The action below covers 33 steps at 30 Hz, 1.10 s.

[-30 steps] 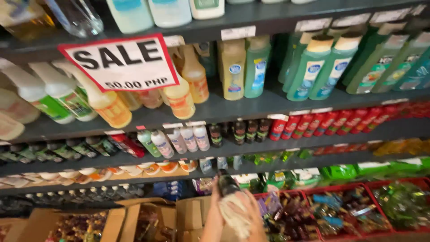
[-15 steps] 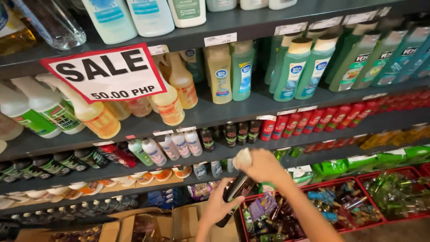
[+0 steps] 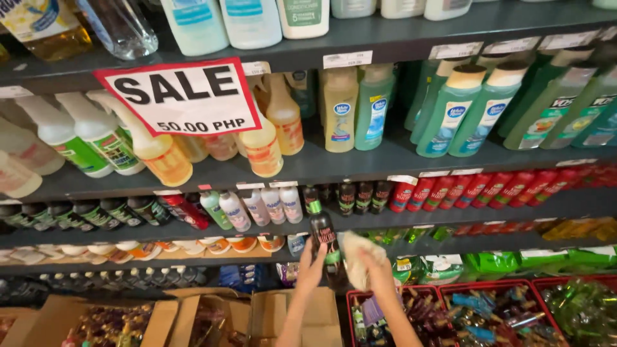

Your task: Wiping down shampoo and conditioner bottles on a retail shelf using a cloth.

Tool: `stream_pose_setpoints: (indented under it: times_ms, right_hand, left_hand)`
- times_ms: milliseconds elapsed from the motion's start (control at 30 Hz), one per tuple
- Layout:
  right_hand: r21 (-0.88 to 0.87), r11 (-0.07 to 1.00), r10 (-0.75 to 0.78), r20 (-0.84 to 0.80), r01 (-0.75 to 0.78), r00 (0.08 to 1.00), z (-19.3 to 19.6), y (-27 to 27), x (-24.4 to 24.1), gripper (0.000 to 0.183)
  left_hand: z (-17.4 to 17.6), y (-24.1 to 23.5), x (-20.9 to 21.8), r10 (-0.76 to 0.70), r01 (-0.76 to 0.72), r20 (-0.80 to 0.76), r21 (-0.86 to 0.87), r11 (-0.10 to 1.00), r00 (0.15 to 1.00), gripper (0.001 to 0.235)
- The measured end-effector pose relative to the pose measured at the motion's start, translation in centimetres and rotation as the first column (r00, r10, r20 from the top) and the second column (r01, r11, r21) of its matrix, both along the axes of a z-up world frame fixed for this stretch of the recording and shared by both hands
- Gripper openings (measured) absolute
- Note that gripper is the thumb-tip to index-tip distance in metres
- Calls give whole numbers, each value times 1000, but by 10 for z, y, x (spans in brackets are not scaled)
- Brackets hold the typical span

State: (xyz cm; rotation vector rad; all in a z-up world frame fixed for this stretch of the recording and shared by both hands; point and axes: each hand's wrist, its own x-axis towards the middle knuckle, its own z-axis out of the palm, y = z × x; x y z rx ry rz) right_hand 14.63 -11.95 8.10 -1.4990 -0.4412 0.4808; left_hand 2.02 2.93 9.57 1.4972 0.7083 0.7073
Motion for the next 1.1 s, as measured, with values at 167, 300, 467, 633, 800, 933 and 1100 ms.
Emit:
stream_pose_setpoints:
  times_ms: [167,300,467,633,800,933,1100]
  right_hand:
    - [-12,996,56,-653,-85,755,6,19,3,45]
    - [148,988,152,-809,-54,568,-4,56,11,50]
    - [500,860,370,-751,104,547,-24,100,40,42]
    - [499,826,285,-771,261,569,-76,143,64,35]
    - [529,762,279,-788,372,549,-83,167,70,27]
    - [479,784,243,-822,395,515,-102,171,73,28]
    - [449,774,231,-857,447,461,-99,167,68,23]
  left_hand:
    - [-22,37,21,-112,81,61,376,923,992,55]
    - [-46,62,58,-115,83,107,264,961,988,59]
    - [-63,99,94,-214,170,206,214,962,955,65]
    - [-100,118,121,-226,175,113,346,922,967,69]
    - [-62,99,120,-152,131,19,413,901,988,70]
    - [-25,78,113,-32,14,43,370,929,999,72]
    - [-19,58,109,136,-128,4,365,922,991,64]
